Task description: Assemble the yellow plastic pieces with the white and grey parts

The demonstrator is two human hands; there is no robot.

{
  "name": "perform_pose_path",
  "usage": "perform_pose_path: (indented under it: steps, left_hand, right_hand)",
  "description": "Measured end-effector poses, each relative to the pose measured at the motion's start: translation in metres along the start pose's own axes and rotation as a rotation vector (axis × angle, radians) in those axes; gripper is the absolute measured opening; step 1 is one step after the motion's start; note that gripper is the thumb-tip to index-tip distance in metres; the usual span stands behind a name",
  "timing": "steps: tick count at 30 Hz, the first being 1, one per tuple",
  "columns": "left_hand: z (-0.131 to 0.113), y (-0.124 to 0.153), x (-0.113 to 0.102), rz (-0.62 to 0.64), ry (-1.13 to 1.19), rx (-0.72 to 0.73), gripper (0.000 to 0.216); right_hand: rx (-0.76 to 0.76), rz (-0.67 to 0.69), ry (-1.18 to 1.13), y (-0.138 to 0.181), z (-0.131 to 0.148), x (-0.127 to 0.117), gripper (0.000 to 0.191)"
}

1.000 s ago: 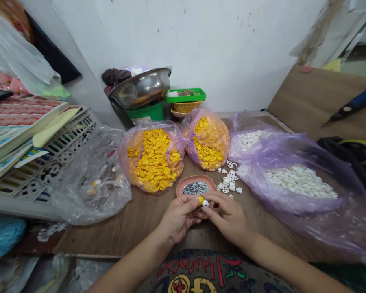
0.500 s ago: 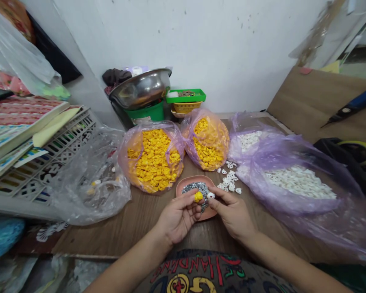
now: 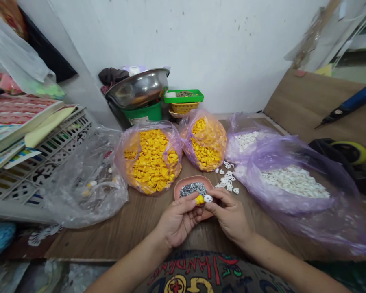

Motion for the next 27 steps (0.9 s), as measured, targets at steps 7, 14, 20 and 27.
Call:
perform_pose_path:
  steps: [7,14,20,27]
  left_hand:
    - [0.001,0.001,0.007,0.076,-0.003,-0.005,0.020]
    - [0.002,0.001,0.007,0.082,-0.038,-0.010,0.021]
    - [0.001,0.001,0.001,0.038,-0.126,0.006,0.021]
    - [-0.002,0.003,-0.001,0.013,-0.183,0.025,0.023]
  right_hand:
    - [-0.025,0.029,0.032,0.003,-0.001,0.004,0.019]
    - [-0.105,0.161,0.118,0.005,0.000,0.012,0.026]
    - [-0.142,0.190,0.201,0.007,0.000,0.014,0.028]
    - [-0.249,0.206,0.322,0.005,0.014,0.013,0.011]
Point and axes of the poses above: each hand's wrist, its own y-axis away from the middle knuckle, its own x-axis out of the palm, z = x × y, the point moved 7 cm from there along -y, towards the middle knuckle, and after that the axes turned 9 degrees about y, right-handed, at the moved point
